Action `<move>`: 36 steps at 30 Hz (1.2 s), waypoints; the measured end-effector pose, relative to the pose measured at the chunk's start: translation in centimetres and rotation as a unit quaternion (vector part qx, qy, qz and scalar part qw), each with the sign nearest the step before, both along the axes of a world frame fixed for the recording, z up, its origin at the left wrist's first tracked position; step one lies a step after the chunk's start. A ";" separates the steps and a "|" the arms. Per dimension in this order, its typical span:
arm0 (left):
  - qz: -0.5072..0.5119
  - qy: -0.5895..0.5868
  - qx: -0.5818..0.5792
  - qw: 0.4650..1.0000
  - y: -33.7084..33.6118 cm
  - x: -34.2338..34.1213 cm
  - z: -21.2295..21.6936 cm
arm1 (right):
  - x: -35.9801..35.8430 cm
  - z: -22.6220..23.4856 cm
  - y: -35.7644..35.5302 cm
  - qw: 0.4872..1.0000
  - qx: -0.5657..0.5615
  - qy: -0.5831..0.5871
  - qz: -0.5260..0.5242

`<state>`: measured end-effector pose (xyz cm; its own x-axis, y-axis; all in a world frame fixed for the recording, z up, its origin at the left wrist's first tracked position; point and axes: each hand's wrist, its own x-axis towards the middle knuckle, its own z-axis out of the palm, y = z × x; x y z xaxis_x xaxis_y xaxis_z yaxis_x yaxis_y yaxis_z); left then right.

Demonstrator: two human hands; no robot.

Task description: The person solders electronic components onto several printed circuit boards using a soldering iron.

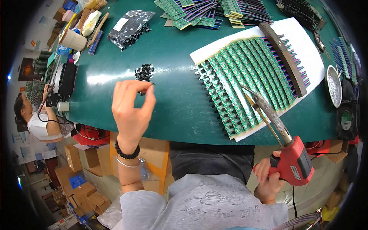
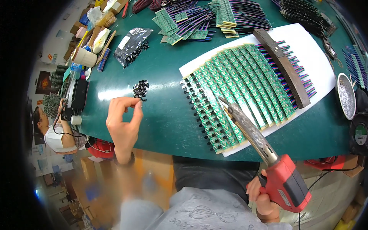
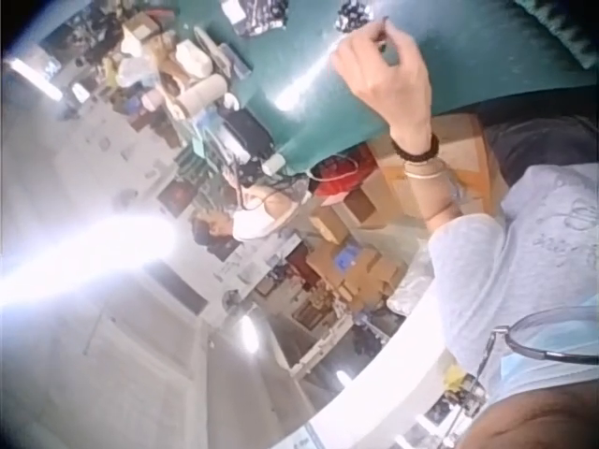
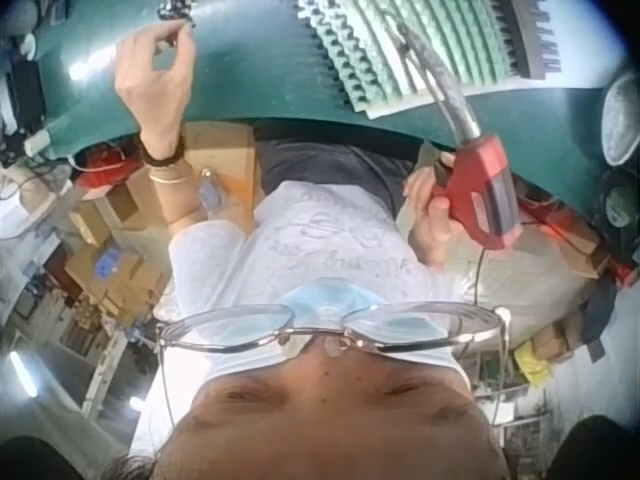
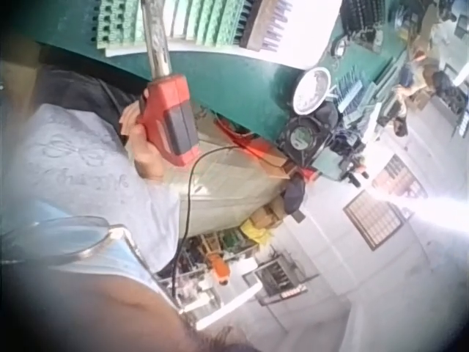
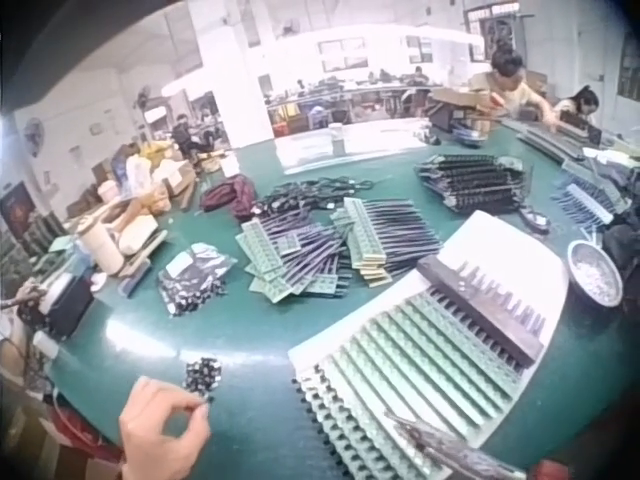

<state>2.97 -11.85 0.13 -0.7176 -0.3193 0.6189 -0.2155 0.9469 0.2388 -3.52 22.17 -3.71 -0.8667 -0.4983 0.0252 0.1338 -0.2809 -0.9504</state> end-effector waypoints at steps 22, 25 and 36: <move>-0.392 0.044 0.282 0.874 12.5 -1.3 -0.6 | -1.2 1.8 -3.1 0.989 0.038 -0.060 0.128; -0.426 0.017 0.282 0.860 12.0 -1.3 -0.1 | -2.0 1.2 -2.6 0.988 0.056 0.000 0.143; -0.406 0.023 0.160 0.900 13.5 -1.4 -0.8 | -2.5 0.6 -1.2 0.965 0.156 0.155 0.139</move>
<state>1.61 1.65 -0.65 -0.7713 0.1310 0.6228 0.5324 0.6689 0.5187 -6.02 20.95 -3.10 -0.6725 -0.7364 0.0738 -0.1422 0.0307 -0.9894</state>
